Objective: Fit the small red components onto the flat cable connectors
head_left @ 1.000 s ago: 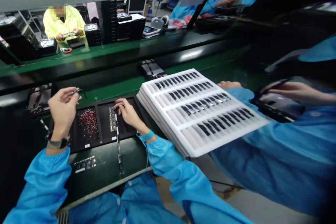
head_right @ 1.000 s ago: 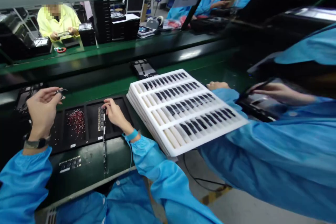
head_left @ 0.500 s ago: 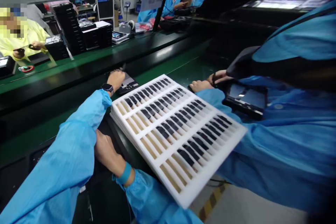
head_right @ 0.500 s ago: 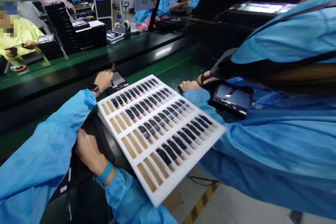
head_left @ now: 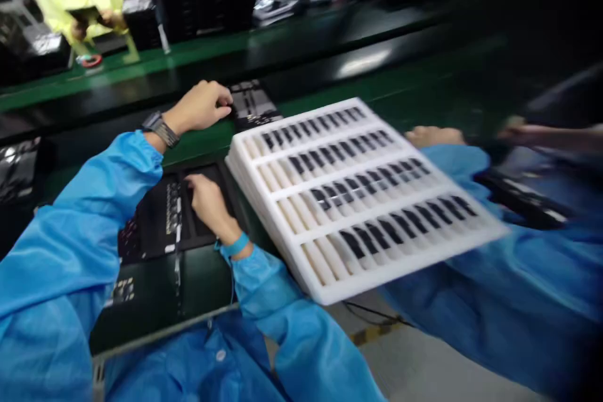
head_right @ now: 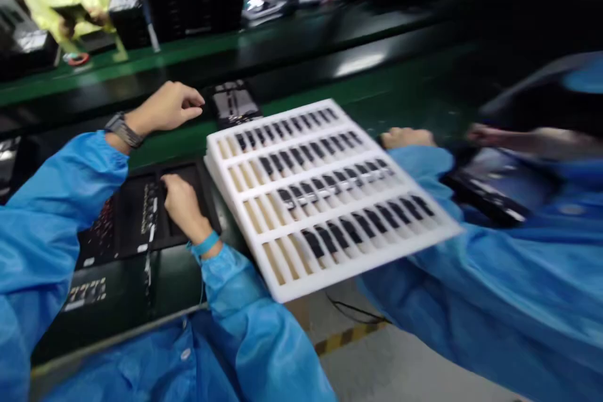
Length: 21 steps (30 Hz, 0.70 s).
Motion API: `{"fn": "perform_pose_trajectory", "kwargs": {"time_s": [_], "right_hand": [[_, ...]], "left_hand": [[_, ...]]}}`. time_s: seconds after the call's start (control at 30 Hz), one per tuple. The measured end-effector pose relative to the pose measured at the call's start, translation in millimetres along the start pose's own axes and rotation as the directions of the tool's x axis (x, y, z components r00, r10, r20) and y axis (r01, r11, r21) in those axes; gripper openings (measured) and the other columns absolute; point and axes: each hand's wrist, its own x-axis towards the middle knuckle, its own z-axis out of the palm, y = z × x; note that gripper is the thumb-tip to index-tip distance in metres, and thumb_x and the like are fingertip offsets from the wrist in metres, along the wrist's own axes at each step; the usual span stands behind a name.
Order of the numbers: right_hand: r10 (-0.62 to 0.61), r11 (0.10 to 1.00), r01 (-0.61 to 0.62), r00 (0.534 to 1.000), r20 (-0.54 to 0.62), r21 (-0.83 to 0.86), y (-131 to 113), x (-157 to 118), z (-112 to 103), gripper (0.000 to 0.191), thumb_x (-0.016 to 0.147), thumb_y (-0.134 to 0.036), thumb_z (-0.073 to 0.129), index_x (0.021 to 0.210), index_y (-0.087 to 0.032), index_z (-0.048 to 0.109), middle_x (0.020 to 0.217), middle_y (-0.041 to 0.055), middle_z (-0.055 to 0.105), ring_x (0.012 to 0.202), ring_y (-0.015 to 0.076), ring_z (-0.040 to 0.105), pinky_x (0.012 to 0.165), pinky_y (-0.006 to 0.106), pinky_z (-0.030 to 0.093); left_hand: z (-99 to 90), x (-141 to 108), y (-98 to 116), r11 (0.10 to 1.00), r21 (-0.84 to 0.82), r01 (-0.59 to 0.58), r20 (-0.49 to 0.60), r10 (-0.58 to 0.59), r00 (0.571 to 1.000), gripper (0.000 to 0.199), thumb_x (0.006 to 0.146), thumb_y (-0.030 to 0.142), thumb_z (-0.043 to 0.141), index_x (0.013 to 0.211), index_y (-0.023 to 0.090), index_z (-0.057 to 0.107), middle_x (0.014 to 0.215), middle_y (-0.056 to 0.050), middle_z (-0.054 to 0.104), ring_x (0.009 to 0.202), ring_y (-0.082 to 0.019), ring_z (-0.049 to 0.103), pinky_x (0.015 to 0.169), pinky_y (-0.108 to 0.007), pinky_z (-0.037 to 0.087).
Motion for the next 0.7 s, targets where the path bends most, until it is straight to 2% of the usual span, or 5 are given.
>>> {"fn": "perform_pose_trajectory", "kwargs": {"time_s": [0.13, 0.23, 0.4, 0.57, 0.7], "right_hand": [[0.017, 0.994, -0.005, 0.994, -0.109, 0.109, 8, -2, 5, 0.027, 0.099, -0.009, 0.048, 0.118, -0.019, 0.065, 0.100, 0.0111, 0.078, 0.097, 0.0268, 0.076, 0.092, 0.037, 0.055], [-0.036, 0.981, 0.072, 0.980, -0.197, 0.181, 8, -6, 5, 0.010, 0.101, -0.018, 0.052, 0.104, -0.021, 0.062, 0.094, 0.0078, 0.077, 0.086, 0.0215, 0.075, 0.082, 0.031, 0.054], [-0.053, 0.961, 0.102, 0.980, -0.190, 0.258, -10, -6, 15, 0.012, 0.098, -0.030, 0.061, 0.093, -0.020, 0.064, 0.093, 0.0063, 0.077, 0.060, 0.0137, 0.062, 0.064, 0.029, 0.050], [-0.106, 0.932, 0.113, 0.994, -0.038, 0.345, -40, -7, 35, 0.017, 0.095, -0.035, 0.066, 0.091, -0.018, 0.067, 0.085, 0.0059, 0.076, 0.059, 0.0142, 0.062, 0.062, 0.029, 0.049], [-0.118, 0.908, 0.094, 0.992, 0.034, 0.409, -47, -11, 44, 0.022, 0.093, -0.040, 0.068, 0.095, -0.018, 0.068, 0.088, 0.0059, 0.077, 0.059, 0.0126, 0.061, 0.062, 0.028, 0.050]], "left_hand": [[-131.2, -160, 26, 0.978, -0.077, 0.196, -0.219, -0.209, 0.953, 0.015, 0.084, 0.014, 0.079, 0.099, 0.011, 0.077, 0.090, -0.006, 0.068, 0.101, -0.028, 0.071, 0.090, -0.035, 0.053], [-183.8, -311, 41, 0.939, 0.213, 0.269, -0.106, -0.252, 0.962, 0.023, 0.078, 0.028, 0.088, 0.099, 0.023, 0.081, 0.093, -0.004, 0.075, 0.098, -0.029, 0.071, 0.090, -0.037, 0.055], [-157.5, -465, 5, 0.856, 0.449, 0.254, -0.047, -0.262, 0.964, 0.019, 0.092, 0.037, 0.073, 0.106, 0.028, 0.082, 0.112, -0.008, 0.079, 0.109, -0.032, 0.069, 0.102, -0.047, 0.054], [-104.5, -485, -31, 0.783, 0.571, 0.246, -0.116, -0.219, 0.969, 0.029, 0.098, 0.029, 0.068, 0.125, 0.023, 0.077, 0.139, -0.016, 0.067, 0.130, -0.038, 0.057, 0.108, -0.055, 0.047], [-95.7, -481, -37, 0.803, 0.551, 0.227, -0.134, -0.183, 0.974, 0.019, 0.098, 0.028, 0.067, 0.115, 0.025, 0.076, 0.137, -0.015, 0.067, 0.132, -0.038, 0.054, 0.110, -0.057, 0.044]]}}
